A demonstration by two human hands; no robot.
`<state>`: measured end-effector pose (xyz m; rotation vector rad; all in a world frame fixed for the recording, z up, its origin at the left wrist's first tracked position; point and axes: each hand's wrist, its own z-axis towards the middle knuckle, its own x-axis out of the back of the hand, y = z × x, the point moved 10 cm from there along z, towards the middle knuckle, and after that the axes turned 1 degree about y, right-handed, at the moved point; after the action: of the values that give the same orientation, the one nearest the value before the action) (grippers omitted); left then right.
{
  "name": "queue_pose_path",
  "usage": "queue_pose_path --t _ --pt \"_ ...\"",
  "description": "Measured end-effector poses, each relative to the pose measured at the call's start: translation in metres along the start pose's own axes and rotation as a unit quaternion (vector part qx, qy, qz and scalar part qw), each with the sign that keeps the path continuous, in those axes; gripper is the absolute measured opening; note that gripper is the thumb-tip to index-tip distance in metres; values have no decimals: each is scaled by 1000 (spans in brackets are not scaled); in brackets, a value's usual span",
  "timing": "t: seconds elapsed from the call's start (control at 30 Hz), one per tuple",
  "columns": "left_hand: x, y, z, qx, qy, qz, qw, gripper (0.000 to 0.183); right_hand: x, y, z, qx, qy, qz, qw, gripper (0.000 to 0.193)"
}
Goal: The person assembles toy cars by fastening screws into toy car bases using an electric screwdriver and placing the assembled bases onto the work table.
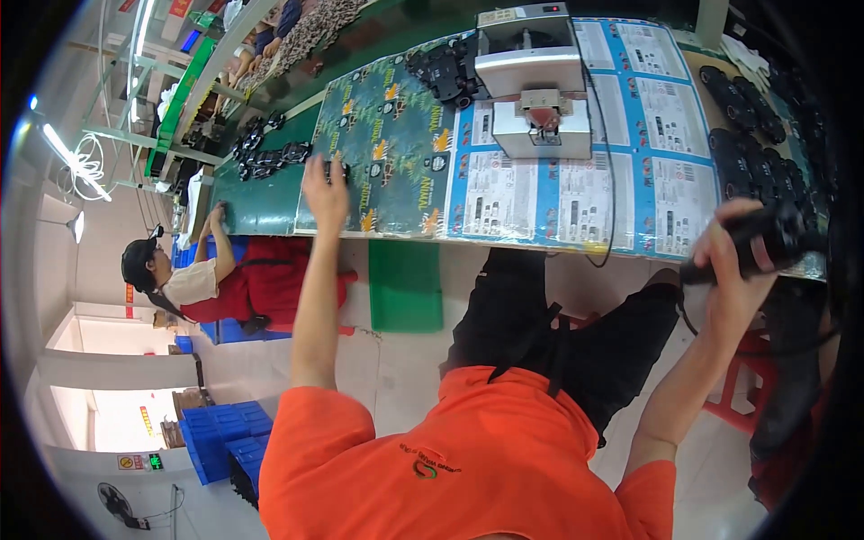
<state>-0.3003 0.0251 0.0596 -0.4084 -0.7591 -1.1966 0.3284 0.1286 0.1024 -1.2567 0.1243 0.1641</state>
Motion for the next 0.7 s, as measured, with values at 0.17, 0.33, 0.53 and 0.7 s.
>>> queue_pose_path --t 0.17,0.33,0.53,0.7 --pt "-22 -86 -7 85 -94 -32 991 58 -39 16 16 -8 -23 -15 1000 20" --pt "-5 68 -39 -16 -144 47 988 55 -50 20 18 -31 34 -87 995 17" --pt "19 209 -37 -163 -157 -138 964 59 -52 22 25 -10 47 -117 992 21" --pt "-4 230 -49 -256 -236 -134 928 67 -60 24 22 -16 57 -132 990 22"
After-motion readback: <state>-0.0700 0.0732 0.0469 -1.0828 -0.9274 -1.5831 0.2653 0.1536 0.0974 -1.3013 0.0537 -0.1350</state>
